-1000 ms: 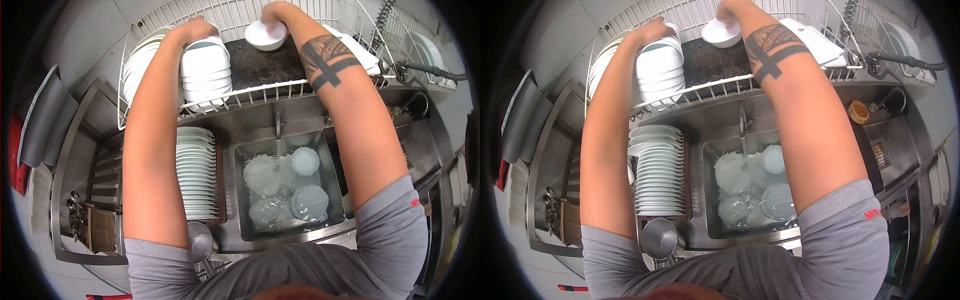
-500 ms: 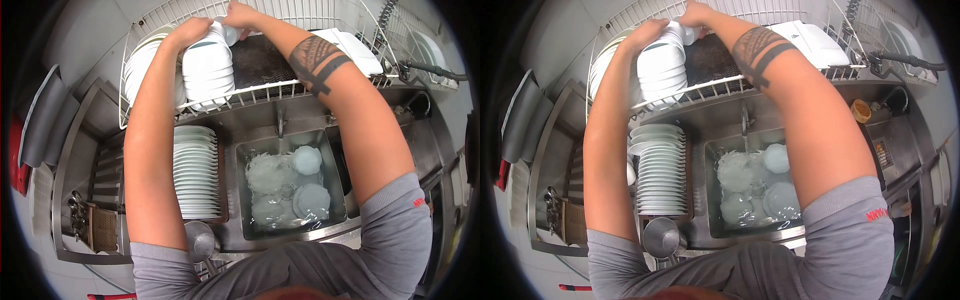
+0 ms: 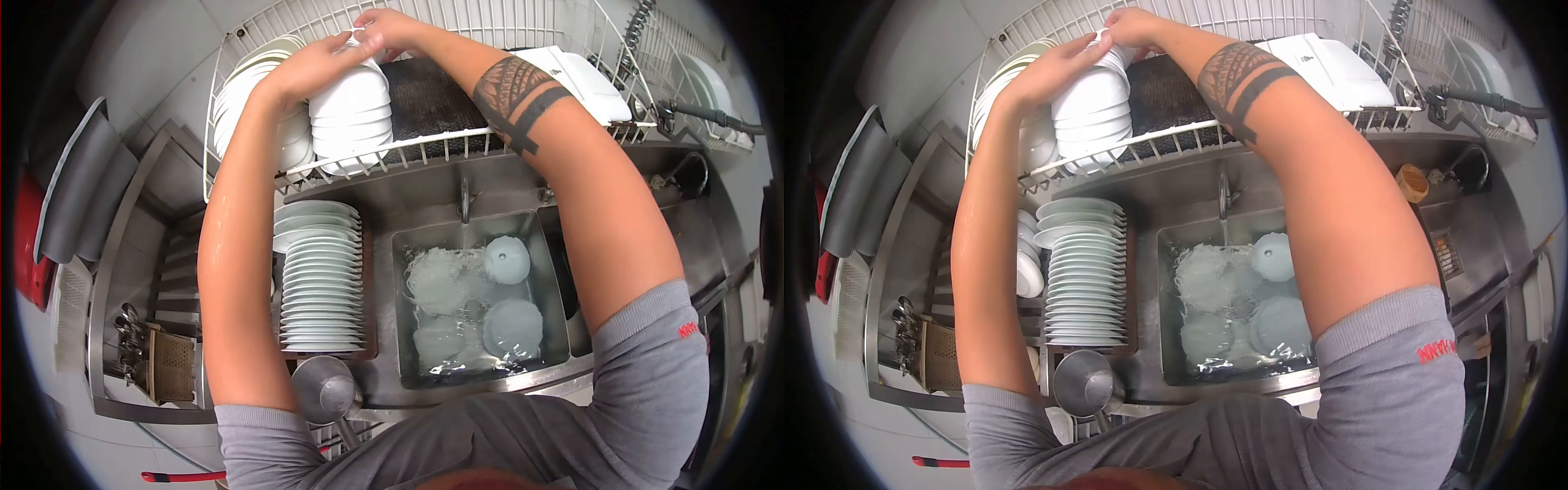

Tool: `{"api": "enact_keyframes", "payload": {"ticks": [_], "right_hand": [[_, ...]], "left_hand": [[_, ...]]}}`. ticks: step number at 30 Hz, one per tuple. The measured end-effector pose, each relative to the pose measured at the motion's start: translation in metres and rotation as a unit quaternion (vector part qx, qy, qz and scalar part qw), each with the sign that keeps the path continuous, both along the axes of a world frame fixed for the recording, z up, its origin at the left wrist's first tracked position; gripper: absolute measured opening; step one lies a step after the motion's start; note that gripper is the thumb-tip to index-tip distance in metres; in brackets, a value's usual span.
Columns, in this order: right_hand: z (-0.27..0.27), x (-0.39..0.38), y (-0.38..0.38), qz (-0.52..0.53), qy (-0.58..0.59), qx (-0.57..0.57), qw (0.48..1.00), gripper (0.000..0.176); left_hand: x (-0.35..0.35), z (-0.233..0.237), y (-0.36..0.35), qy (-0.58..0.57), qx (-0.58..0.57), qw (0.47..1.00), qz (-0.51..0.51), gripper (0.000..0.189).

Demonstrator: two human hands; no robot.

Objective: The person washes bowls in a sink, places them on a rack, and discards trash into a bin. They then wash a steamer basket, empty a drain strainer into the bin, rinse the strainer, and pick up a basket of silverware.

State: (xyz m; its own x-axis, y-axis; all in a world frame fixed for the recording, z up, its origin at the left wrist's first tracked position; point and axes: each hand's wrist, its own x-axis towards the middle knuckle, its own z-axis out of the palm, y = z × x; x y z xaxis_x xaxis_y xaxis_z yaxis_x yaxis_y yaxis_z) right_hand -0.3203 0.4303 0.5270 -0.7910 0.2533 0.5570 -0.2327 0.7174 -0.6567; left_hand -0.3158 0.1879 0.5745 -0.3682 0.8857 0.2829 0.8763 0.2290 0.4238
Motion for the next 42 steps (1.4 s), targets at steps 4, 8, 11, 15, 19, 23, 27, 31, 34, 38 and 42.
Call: {"api": "enact_keyframes", "payload": {"ticks": [4,8,11,15,19,23,27,31,34,38,42], "right_hand": [[-0.003,-0.008,-0.001,0.037,-0.025,0.123,0.991,0.046],[0.006,0.021,-0.035,0.005,-0.078,-0.107,0.991,0.051],[0.011,0.029,-0.04,0.046,-0.131,-0.159,0.977,0.047],[0.009,0.034,-0.059,0.041,-0.11,-0.249,0.961,0.05],[0.013,0.031,-0.052,0.066,-0.153,-0.234,0.958,0.058],[0.01,0.017,-0.052,0.099,-0.098,-0.196,0.971,0.071],[0.007,-0.016,-0.04,0.053,-0.037,-0.141,0.988,0.072],[0.03,0.018,-0.052,-0.045,-0.198,-0.15,0.968,0.076],[0.027,0.029,-0.04,-0.07,-0.222,-0.097,0.968,0.079],[0.023,0.043,-0.042,-0.067,-0.221,-0.012,0.973,0.074],[0.054,0.094,-0.041,-0.139,-0.199,0.186,0.952,0.065]], "left_hand": [[0.038,-0.028,-0.028,0.265,0.097,0.958,-0.04,0.099],[0.038,-0.02,-0.031,0.163,0.101,0.981,0.039,0.067],[0.036,-0.013,-0.027,0.175,0.08,0.979,0.072,0.065],[0.031,-0.019,-0.029,0.138,0.095,0.985,0.028,0.064],[0.047,-0.045,-0.032,0.244,0.144,0.959,0.026,0.085],[0.054,-0.058,-0.03,0.266,0.18,0.943,0.086,0.075],[0.055,-0.058,-0.029,0.436,0.234,0.869,-0.014,0.047],[0.057,-0.056,-0.026,0.384,0.184,0.904,-0.032,0.034],[0.053,-0.06,-0.023,0.375,0.219,0.901,-0.019,0.034],[0.048,-0.064,-0.027,0.332,0.257,0.907,0.004,0.038],[0.051,-0.059,-0.033,0.331,0.312,0.891,0.011,0.037]]}}
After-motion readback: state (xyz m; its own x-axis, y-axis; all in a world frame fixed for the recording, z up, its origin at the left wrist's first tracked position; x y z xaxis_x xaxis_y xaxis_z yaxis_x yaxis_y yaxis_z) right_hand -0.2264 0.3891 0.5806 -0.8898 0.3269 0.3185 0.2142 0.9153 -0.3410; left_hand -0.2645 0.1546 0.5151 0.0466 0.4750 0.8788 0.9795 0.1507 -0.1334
